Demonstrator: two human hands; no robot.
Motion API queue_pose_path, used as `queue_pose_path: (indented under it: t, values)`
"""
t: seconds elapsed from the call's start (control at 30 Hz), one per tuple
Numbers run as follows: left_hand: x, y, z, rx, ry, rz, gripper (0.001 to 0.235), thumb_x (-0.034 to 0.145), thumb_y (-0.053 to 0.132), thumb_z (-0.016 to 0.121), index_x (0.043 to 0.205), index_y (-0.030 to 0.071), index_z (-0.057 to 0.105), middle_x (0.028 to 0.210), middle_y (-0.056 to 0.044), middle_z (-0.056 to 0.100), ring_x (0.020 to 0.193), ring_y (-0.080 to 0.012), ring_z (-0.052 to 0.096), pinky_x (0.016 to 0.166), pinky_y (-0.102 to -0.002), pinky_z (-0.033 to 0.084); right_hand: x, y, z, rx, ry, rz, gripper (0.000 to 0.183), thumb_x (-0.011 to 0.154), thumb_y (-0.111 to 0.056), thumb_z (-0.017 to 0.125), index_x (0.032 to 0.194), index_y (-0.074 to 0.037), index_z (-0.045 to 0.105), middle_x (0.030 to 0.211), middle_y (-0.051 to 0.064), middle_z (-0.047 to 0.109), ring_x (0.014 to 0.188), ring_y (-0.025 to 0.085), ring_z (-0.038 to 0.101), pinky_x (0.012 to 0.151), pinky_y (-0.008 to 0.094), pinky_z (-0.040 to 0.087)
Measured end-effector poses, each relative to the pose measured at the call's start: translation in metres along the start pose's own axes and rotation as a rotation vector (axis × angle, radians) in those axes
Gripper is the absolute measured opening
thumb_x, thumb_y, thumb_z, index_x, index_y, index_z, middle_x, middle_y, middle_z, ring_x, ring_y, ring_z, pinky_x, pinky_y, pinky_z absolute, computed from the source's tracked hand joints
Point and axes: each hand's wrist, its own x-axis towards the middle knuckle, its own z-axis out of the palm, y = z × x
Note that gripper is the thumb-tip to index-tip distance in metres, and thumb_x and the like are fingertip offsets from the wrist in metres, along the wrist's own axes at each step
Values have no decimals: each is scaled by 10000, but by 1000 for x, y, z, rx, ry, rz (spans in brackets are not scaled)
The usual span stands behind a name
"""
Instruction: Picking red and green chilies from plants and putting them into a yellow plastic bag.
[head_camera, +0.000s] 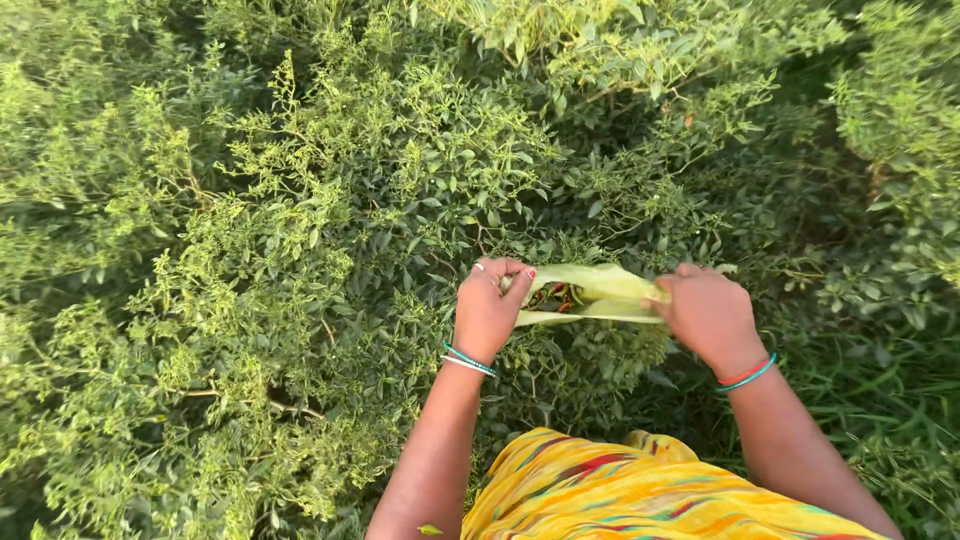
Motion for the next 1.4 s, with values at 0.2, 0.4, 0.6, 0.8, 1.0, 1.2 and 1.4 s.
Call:
queue_pose_path:
  t: [0.2, 0.4, 0.6, 0.8, 1.0, 1.2, 1.4]
  values:
    - [14, 46, 9, 634, -223, 16, 357, 775, 378, 835, 1054, 163, 772, 975, -134, 678, 778, -272, 676, 599, -397, 574, 24, 53, 20, 865, 114, -32, 148, 940, -166, 678, 1060, -94, 726, 927, 74, 611, 833, 256, 651, 743, 386, 528]
    - [36, 100, 25, 560, 41, 191, 170, 937, 264, 760, 948, 94, 746, 927, -93, 690, 746, -250, 665, 621, -397, 549, 57, 86, 7, 1979, 116, 180, 157, 1101, -148, 592, 1168, -35, 677, 1097, 70, 683, 967, 196, 645, 899, 361, 530]
    - [57, 132, 84, 118, 57, 109, 101, 960, 187, 731, 971, 88, 750, 778, -55, 648, 619, -177, 562, 546, -328, 438, 49, 108, -65, 2356, 73, 345, 326, 1115, -309, 510, 1231, -25, 621, 1196, 112, 714, 1101, 266, 702, 1031, 471, 555]
    - [61, 149, 129, -58, 74, 229, 130, 1026, 160, 666, 1107, 68, 708, 895, -60, 694, 722, -114, 634, 638, -267, 505, 30, 144, -53, 2271, 50, 234, 313, 1146, -289, 540, 1316, -27, 558, 1232, 99, 678, 1142, 253, 677, 1052, 463, 541]
    - [65, 170, 169, -178, -140, 14, 163, 1053, 176, 624, 1151, 79, 711, 856, -58, 746, 723, -96, 651, 658, -255, 535, 23, 172, -17, 2262, -91, -85, 439, 1138, -238, 604, 1485, 28, 563, 1097, 109, 696, 1018, 183, 678, 939, 360, 560]
    - [50, 198, 197, -329, -274, 164, 156, 1073, 160, 629, 1188, 77, 694, 1021, -56, 753, 899, -81, 698, 830, -248, 579, 11, 161, 4, 1705, -226, -75, 313, 1023, -141, 609, 1293, 16, 631, 1074, 3, 684, 953, 66, 612, 831, 262, 530]
    - [58, 184, 201, -312, -278, 55, 183, 1005, 179, 680, 1164, 95, 715, 1031, -44, 760, 875, -121, 712, 770, -273, 584, 4, 183, 21, 1923, -149, 163, 291, 1122, -176, 572, 1282, 47, 667, 1054, 36, 697, 886, 95, 607, 773, 276, 515]
